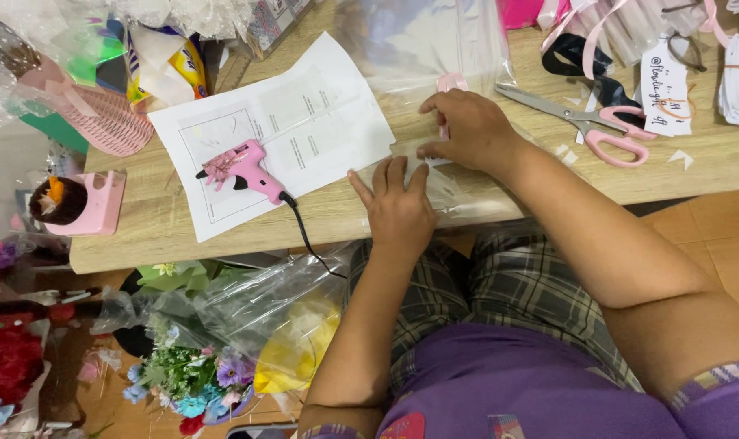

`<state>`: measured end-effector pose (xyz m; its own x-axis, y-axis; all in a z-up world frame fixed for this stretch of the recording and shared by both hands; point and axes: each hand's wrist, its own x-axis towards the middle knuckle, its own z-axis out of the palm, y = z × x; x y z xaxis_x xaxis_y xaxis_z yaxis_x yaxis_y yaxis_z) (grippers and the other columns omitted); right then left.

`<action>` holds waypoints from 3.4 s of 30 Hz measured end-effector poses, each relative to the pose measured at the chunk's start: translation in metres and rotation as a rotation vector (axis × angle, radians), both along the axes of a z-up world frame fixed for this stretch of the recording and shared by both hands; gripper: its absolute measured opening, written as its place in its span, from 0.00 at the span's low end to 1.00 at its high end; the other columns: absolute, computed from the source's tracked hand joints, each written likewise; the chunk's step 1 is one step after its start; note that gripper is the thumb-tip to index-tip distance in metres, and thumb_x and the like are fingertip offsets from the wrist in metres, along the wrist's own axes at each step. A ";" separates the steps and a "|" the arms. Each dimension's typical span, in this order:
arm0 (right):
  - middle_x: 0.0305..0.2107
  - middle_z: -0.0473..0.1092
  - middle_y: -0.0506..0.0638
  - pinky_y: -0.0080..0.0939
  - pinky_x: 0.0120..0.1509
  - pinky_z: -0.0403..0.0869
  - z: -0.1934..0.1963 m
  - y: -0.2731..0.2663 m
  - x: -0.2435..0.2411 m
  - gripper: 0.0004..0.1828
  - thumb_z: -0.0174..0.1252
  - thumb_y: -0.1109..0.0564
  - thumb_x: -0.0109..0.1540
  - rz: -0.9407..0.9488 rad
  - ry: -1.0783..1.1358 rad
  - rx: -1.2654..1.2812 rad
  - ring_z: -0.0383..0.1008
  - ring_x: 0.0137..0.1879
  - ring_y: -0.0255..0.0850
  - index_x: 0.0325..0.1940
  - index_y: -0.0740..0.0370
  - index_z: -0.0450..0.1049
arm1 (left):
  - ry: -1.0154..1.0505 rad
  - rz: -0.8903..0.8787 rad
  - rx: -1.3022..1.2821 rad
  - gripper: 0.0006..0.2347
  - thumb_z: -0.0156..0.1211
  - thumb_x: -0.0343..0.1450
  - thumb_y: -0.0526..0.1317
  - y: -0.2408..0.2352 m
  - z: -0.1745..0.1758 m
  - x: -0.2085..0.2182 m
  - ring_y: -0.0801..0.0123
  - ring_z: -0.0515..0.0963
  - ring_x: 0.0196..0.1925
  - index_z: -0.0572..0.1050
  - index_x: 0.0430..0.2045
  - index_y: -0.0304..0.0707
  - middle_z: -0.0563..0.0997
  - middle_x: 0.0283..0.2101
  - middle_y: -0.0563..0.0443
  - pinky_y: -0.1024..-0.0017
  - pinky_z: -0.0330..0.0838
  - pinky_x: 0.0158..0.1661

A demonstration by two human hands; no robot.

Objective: The person assembles a small clear plastic gift bag by attaching a pink ribbon handle with a hot glue gun, then places a small paper tag on the front. The person folds the bottom of the bag to create a flat base.

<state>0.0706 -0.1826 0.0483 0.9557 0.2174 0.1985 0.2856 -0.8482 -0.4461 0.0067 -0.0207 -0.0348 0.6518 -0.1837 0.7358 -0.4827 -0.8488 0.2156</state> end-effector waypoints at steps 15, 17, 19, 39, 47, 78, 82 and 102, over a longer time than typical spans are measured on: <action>0.34 0.71 0.47 0.40 0.45 0.66 -0.040 -0.056 -0.068 0.06 0.57 0.56 0.66 0.079 -0.647 -0.299 0.71 0.41 0.44 0.39 0.52 0.79 | 0.054 -0.006 0.063 0.15 0.55 0.71 0.33 0.000 0.015 -0.007 0.46 0.77 0.54 0.80 0.50 0.50 0.77 0.47 0.42 0.24 0.41 0.63; 0.40 0.74 0.48 0.41 0.53 0.65 -0.045 -0.062 -0.075 0.11 0.52 0.58 0.66 0.095 -0.612 -0.326 0.71 0.47 0.44 0.46 0.53 0.80 | 0.104 -0.017 0.194 0.22 0.60 0.69 0.27 0.000 0.029 -0.011 0.43 0.79 0.50 0.77 0.56 0.55 0.77 0.43 0.39 0.19 0.41 0.59; 0.44 0.74 0.50 0.47 0.60 0.65 -0.064 -0.074 -0.073 0.09 0.56 0.57 0.66 0.057 -0.669 -0.357 0.72 0.50 0.46 0.47 0.52 0.80 | 0.173 -0.035 0.242 0.24 0.61 0.67 0.27 -0.003 0.033 -0.011 0.41 0.78 0.50 0.76 0.57 0.57 0.77 0.43 0.38 0.17 0.39 0.58; 0.77 0.61 0.49 0.78 0.77 0.18 -0.064 -0.139 -0.065 0.16 0.56 0.41 0.73 -0.306 -0.280 -0.402 0.49 0.85 0.52 0.59 0.46 0.80 | 0.639 -0.202 0.237 0.21 0.48 0.73 0.33 0.002 0.070 0.010 0.46 0.65 0.64 0.71 0.63 0.43 0.73 0.59 0.39 0.22 0.38 0.64; 0.74 0.63 0.56 0.79 0.74 0.19 -0.064 -0.141 -0.061 0.16 0.59 0.46 0.71 -0.212 -0.392 -0.325 0.53 0.82 0.58 0.59 0.53 0.79 | 0.589 -0.191 0.378 0.21 0.55 0.72 0.33 -0.008 0.073 0.012 0.45 0.68 0.61 0.76 0.59 0.61 0.74 0.56 0.40 0.18 0.34 0.61; 0.46 0.78 0.51 0.34 0.29 0.71 0.039 -0.137 0.150 0.15 0.65 0.46 0.68 -0.726 0.252 0.775 0.67 0.26 0.31 0.31 0.48 0.69 | 0.399 -0.286 -0.023 0.14 0.59 0.67 0.39 0.004 0.043 0.021 0.46 0.71 0.56 0.82 0.46 0.50 0.76 0.51 0.44 0.24 0.42 0.64; 0.23 0.72 0.47 0.35 0.18 0.65 0.033 -0.135 0.146 0.17 0.62 0.54 0.70 -0.673 0.128 0.915 0.57 0.14 0.31 0.28 0.50 0.68 | 0.366 -0.278 -0.035 0.14 0.59 0.66 0.38 0.003 0.042 0.021 0.47 0.72 0.54 0.82 0.45 0.49 0.76 0.50 0.44 0.24 0.45 0.63; 0.21 0.62 0.48 0.40 0.28 0.78 0.008 -0.138 0.127 0.09 0.63 0.62 0.63 -0.698 0.179 1.418 0.70 0.23 0.42 0.30 0.59 0.70 | 0.385 -0.270 0.015 0.14 0.58 0.68 0.39 0.004 0.046 0.019 0.46 0.73 0.53 0.82 0.47 0.49 0.77 0.49 0.45 0.25 0.46 0.63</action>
<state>0.1976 -0.3210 0.0560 0.8165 -0.5100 -0.2705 -0.1048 0.3297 -0.9382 0.0260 -0.0169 0.0114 0.8044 -0.3925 0.4460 -0.5736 -0.7085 0.4111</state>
